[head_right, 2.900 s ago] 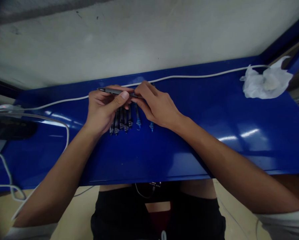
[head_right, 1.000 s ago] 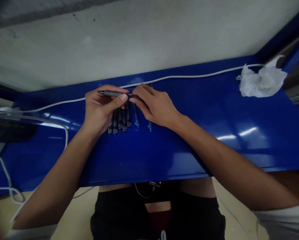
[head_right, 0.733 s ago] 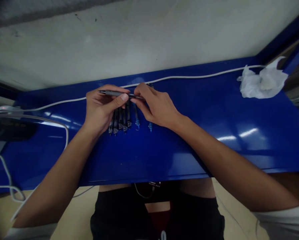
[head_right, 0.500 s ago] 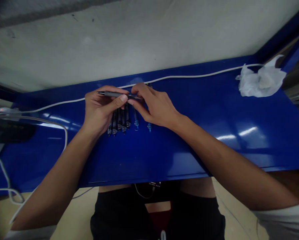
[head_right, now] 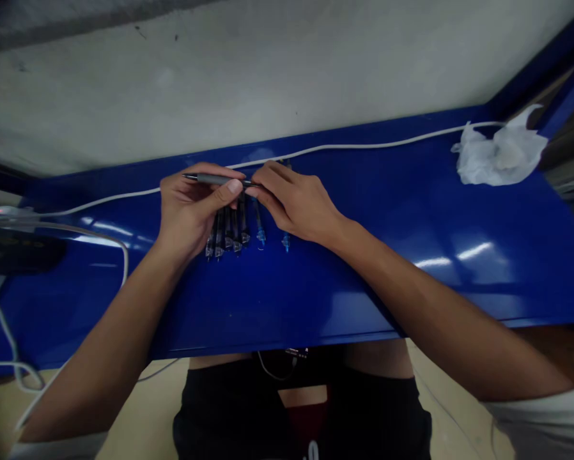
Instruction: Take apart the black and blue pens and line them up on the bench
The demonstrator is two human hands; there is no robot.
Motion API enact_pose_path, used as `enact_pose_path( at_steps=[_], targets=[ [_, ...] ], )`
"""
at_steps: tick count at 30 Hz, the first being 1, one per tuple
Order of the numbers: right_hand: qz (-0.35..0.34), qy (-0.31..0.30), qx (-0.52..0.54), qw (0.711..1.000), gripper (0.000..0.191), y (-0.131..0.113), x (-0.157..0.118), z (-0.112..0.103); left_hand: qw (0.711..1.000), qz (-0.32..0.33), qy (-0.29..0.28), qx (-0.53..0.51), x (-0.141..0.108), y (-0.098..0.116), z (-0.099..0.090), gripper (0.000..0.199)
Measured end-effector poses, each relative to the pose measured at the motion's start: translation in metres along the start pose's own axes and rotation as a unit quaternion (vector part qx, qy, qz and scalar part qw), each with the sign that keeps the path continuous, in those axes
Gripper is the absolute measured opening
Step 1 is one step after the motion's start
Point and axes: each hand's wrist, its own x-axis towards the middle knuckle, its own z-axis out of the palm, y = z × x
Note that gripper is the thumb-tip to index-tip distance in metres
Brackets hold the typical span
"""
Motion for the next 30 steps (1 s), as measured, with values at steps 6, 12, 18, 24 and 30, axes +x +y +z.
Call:
enact_pose_path(
  at_steps=[6,12,18,24,30],
  targets=[
    [0.013,0.021,-0.008,1.0,0.031,-0.0005,-0.0009,0.0003,1.0,-0.001,0.003,0.01,0.0004,-0.0004,-0.0002,0.027],
    [0.012,0.007,-0.002,1.0,0.037,-0.0004,0.0001,-0.0001,1.0,0.004,0.001,0.009,-0.0004,-0.0008,-0.0008,0.025],
    [0.022,0.006,0.005,1.0,0.034,0.0,0.0,-0.0006,1.0,-0.003,0.001,0.002,-0.0001,-0.001,-0.0002,0.028],
    [0.022,0.019,0.0,1.0,0.037,-0.0011,0.0001,0.0001,1.0,-0.012,0.002,-0.002,-0.0012,-0.0008,0.0001,0.027],
    [0.007,0.017,-0.002,1.0,0.034,0.0009,-0.0002,0.0011,1.0,-0.01,0.0,-0.004,-0.0005,0.0001,0.0004,0.027]
  ],
)
